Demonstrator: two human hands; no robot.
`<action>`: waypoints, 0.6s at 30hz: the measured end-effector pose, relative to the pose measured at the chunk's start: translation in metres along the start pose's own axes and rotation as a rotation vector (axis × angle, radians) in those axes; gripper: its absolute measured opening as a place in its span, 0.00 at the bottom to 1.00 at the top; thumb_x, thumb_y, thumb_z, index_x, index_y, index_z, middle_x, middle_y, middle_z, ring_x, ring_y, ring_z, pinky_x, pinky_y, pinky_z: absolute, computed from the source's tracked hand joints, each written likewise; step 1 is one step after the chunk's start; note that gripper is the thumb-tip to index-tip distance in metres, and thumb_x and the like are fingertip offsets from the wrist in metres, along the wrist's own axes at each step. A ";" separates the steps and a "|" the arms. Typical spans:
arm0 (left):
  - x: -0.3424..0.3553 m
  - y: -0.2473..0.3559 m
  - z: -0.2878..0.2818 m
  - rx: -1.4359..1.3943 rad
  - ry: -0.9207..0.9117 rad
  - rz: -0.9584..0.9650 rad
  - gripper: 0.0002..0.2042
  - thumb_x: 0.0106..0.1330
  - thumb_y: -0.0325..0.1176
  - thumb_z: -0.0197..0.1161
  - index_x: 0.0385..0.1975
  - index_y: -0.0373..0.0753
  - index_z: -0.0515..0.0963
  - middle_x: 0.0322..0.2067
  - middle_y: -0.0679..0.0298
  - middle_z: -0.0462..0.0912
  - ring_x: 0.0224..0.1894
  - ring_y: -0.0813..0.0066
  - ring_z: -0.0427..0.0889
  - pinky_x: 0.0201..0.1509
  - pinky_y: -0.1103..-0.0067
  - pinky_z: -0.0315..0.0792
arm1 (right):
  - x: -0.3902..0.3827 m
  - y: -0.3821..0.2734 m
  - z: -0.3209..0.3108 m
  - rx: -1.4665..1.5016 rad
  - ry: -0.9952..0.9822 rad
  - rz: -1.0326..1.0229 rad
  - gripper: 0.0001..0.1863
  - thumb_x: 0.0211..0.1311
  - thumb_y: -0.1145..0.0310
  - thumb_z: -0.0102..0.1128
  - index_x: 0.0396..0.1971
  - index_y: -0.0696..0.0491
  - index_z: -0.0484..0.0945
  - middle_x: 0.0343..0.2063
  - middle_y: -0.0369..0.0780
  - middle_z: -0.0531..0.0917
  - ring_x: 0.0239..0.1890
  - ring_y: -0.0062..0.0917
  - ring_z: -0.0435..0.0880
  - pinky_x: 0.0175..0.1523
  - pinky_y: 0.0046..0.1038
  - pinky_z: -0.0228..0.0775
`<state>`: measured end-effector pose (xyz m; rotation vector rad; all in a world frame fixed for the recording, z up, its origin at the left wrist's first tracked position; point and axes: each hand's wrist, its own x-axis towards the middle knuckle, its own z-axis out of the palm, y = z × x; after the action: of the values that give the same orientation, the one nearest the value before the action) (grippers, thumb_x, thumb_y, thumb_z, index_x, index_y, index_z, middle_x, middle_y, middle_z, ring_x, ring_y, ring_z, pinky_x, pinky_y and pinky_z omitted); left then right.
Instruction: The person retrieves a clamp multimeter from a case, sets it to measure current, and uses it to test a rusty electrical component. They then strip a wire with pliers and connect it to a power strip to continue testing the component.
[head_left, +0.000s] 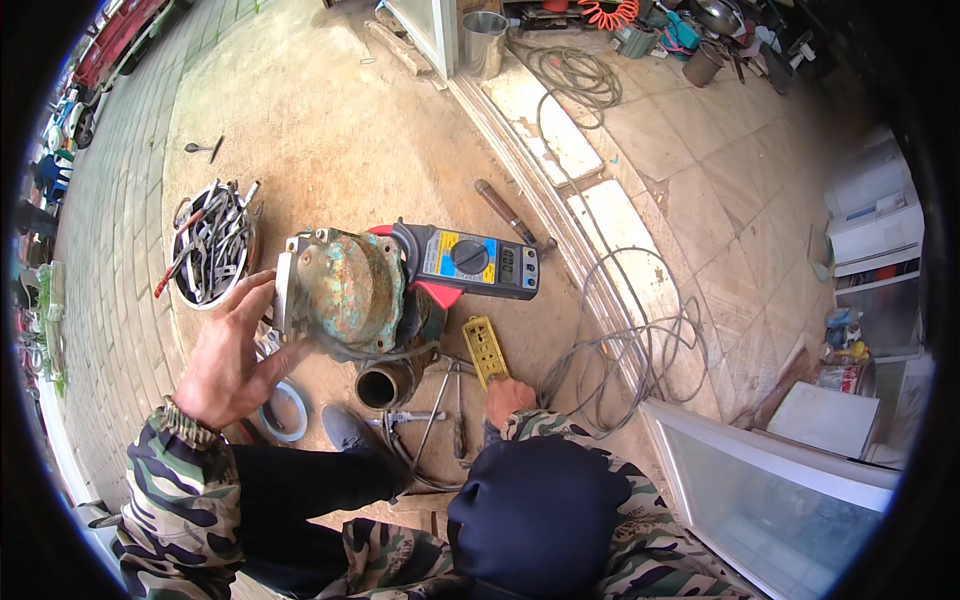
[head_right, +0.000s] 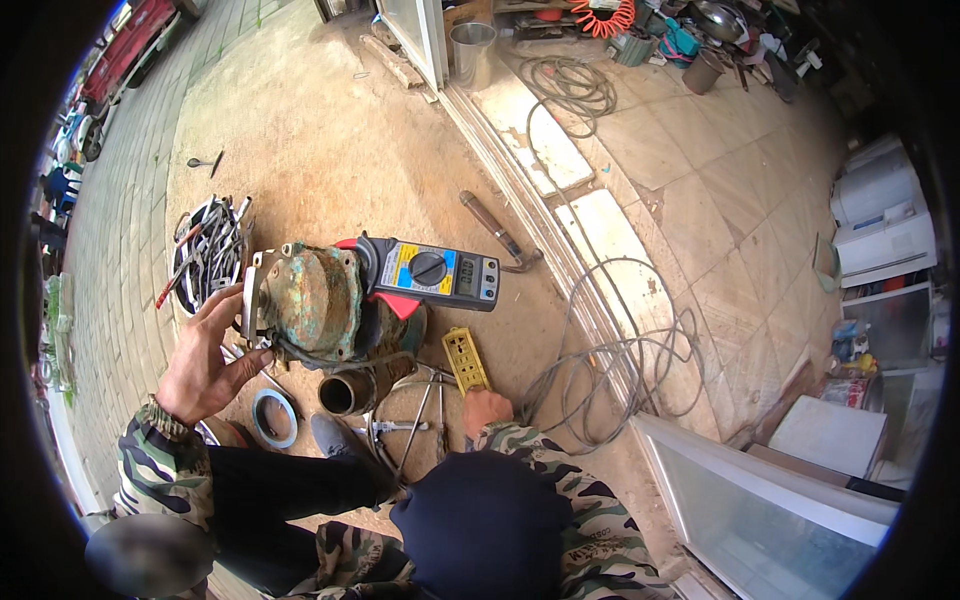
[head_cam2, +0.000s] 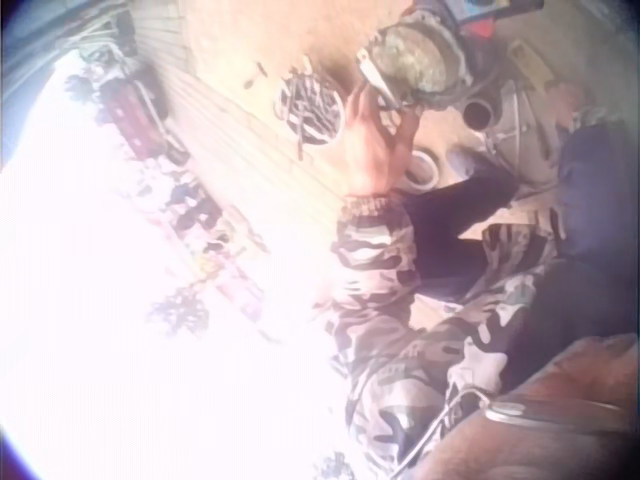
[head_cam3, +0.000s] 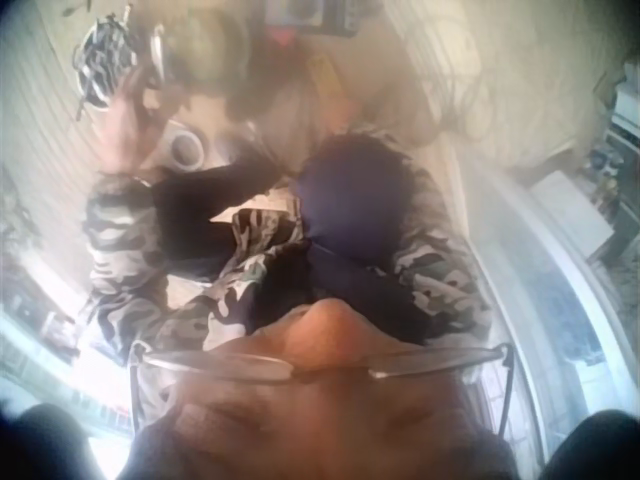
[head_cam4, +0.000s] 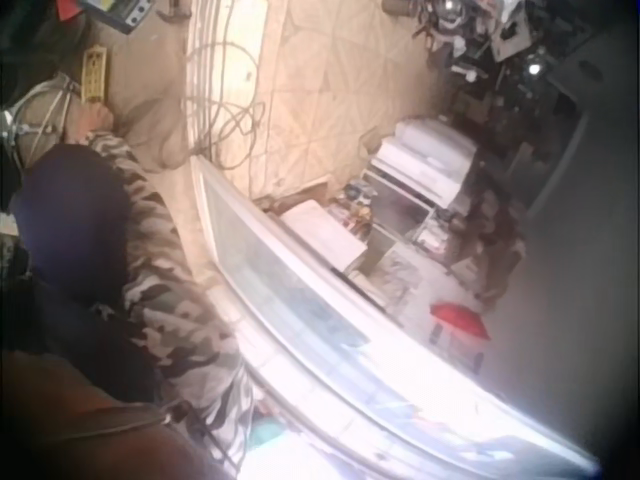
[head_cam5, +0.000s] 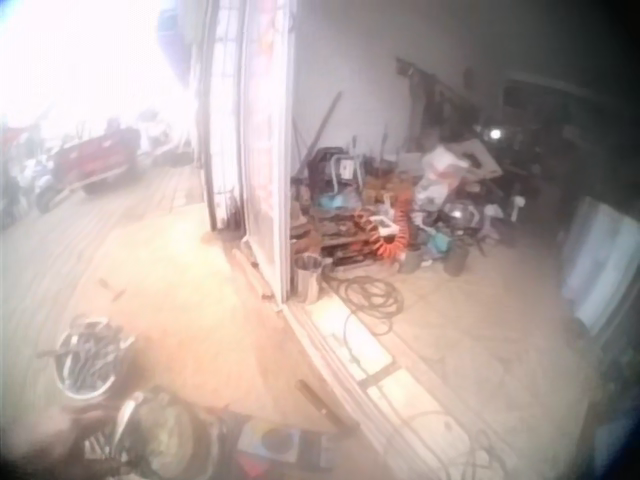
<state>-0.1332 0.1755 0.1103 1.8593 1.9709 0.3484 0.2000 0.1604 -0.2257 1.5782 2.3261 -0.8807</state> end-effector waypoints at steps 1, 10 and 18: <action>0.000 0.001 0.000 -0.007 -0.003 -0.006 0.27 0.59 0.33 0.75 0.55 0.25 0.77 0.60 0.37 0.77 0.61 0.38 0.78 0.66 0.61 0.73 | -0.001 0.001 -0.002 0.005 -0.009 -0.021 0.11 0.61 0.67 0.60 0.30 0.59 0.84 0.26 0.52 0.88 0.32 0.47 0.91 0.38 0.46 0.83; 0.002 0.003 -0.003 -0.069 -0.048 -0.073 0.31 0.57 0.36 0.78 0.59 0.28 0.76 0.63 0.39 0.75 0.65 0.39 0.75 0.68 0.59 0.70 | -0.003 0.011 0.013 0.049 0.109 -0.044 0.10 0.59 0.64 0.63 0.28 0.57 0.82 0.22 0.52 0.85 0.27 0.49 0.89 0.32 0.48 0.82; 0.004 0.004 -0.003 -0.057 -0.057 -0.052 0.31 0.58 0.39 0.78 0.58 0.27 0.77 0.62 0.37 0.75 0.66 0.39 0.75 0.69 0.59 0.70 | -0.003 0.015 0.017 0.024 0.106 -0.062 0.10 0.58 0.64 0.64 0.27 0.56 0.84 0.22 0.50 0.86 0.26 0.48 0.88 0.31 0.45 0.82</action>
<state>-0.1311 0.1800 0.1147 1.7605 1.9465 0.3289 0.2117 0.1522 -0.2430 1.6071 2.4588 -0.8615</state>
